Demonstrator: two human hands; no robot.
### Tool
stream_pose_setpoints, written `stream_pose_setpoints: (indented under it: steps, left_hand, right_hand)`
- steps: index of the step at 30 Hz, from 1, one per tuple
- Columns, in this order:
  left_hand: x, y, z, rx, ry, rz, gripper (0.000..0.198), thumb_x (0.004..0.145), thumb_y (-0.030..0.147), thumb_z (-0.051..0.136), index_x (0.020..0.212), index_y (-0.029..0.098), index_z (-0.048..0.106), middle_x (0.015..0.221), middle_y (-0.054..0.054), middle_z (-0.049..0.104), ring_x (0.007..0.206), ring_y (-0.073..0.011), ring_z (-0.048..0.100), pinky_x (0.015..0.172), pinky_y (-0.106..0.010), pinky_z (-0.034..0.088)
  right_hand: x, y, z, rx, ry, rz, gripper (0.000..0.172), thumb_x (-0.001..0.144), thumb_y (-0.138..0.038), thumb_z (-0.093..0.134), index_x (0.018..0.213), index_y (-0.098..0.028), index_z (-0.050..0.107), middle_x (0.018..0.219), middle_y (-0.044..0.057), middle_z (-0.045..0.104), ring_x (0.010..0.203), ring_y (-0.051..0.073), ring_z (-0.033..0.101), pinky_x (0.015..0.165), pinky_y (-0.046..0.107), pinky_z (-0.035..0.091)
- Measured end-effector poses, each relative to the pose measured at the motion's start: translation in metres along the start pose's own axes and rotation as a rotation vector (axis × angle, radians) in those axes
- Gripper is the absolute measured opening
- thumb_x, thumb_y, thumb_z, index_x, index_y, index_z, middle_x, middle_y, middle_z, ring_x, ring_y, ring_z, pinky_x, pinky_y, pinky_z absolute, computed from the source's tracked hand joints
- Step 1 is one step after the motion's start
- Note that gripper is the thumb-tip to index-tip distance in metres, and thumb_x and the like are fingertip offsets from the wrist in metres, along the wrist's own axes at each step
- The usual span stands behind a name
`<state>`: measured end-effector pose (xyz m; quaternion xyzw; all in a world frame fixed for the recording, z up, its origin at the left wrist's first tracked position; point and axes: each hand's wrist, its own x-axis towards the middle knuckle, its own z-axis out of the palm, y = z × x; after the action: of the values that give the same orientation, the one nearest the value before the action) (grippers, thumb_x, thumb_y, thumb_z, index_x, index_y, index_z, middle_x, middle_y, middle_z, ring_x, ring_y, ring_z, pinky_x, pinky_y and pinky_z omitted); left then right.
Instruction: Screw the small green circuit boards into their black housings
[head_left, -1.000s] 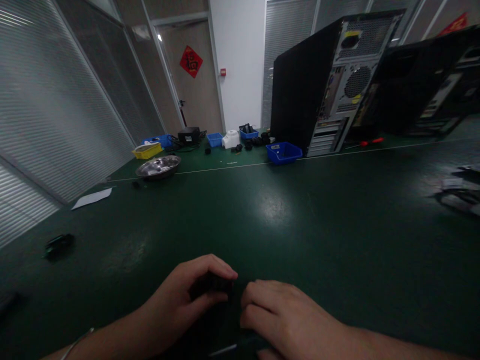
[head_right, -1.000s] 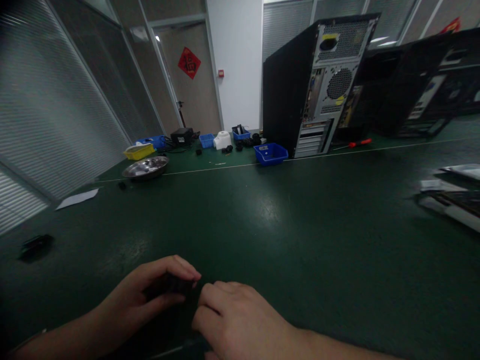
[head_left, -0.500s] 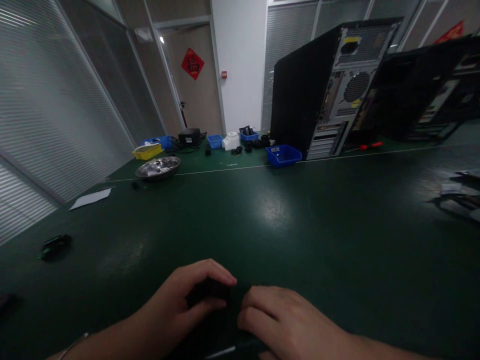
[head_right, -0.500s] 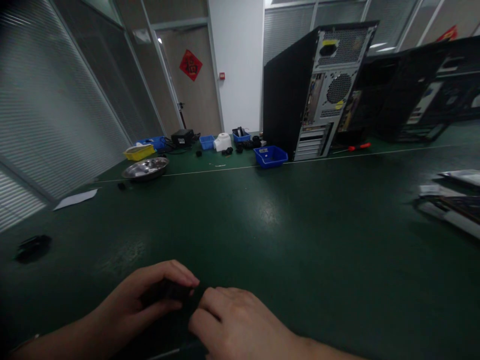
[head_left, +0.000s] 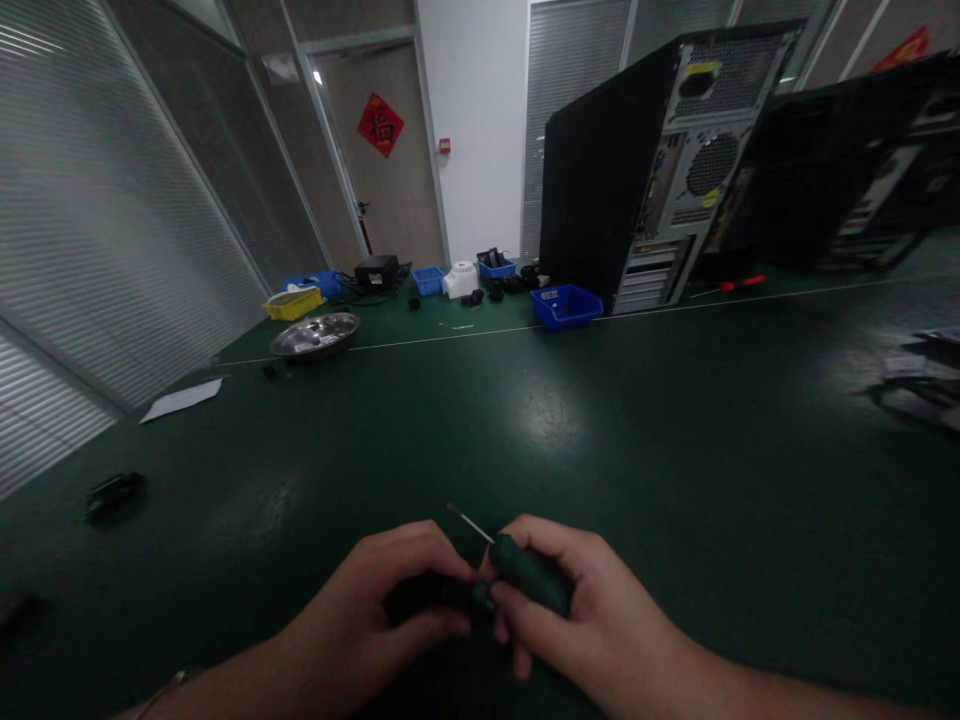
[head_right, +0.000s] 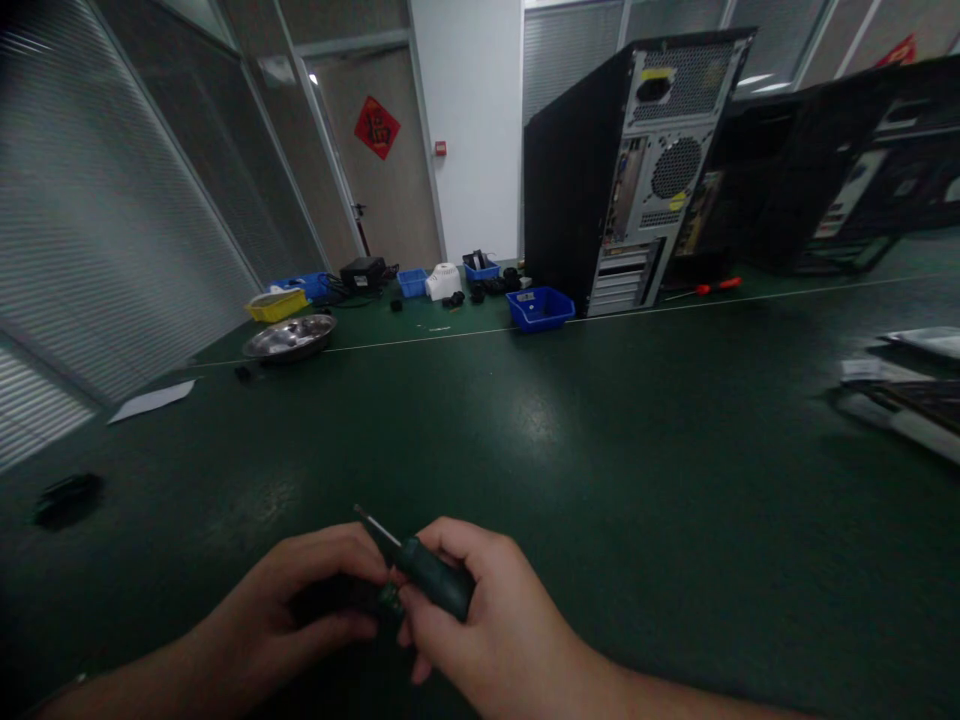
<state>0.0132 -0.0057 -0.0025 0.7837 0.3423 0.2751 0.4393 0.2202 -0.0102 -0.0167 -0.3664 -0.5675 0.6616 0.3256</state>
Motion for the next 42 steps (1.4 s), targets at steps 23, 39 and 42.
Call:
stream_pose_setpoints:
  steps: [23, 39, 42]
  left_hand:
    - [-0.003, -0.004, 0.008, 0.196, 0.000, 0.050, 0.017, 0.082, 0.015, 0.070, 0.098, 0.020, 0.069, 0.086, -0.004, 0.069, 0.079, -0.0176, 0.063, 0.071, -0.025, 0.047]
    - [-0.004, -0.006, 0.008, 0.150, -0.026, 0.073, 0.023, 0.085, 0.014, 0.065, 0.106, 0.023, 0.066, 0.094, -0.004, 0.072, 0.083, -0.0169, 0.066, 0.075, -0.023, 0.048]
    - [-0.004, -0.008, 0.007, 0.153, -0.032, 0.063, 0.024, 0.084, 0.015, 0.067, 0.106, 0.024, 0.066, 0.095, -0.003, 0.072, 0.084, -0.0175, 0.066, 0.074, -0.023, 0.048]
  right_hand:
    - [-0.001, 0.013, 0.000, -0.154, -0.023, -0.124, 0.007, 0.081, -0.009, 0.061, 0.082, -0.016, 0.059, 0.089, -0.001, 0.052, 0.053, 0.003, 0.056, 0.042, 0.010, 0.048]
    - [0.002, 0.014, -0.001, -0.054, -0.023, -0.135, 0.009, 0.076, -0.005, 0.062, 0.079, -0.014, 0.061, 0.085, -0.001, 0.054, 0.054, 0.005, 0.057, 0.043, 0.011, 0.050]
    - [0.002, 0.016, -0.002, -0.096, -0.032, -0.143, 0.009, 0.077, -0.006, 0.063, 0.080, -0.014, 0.061, 0.085, -0.001, 0.053, 0.053, 0.004, 0.055, 0.041, 0.011, 0.047]
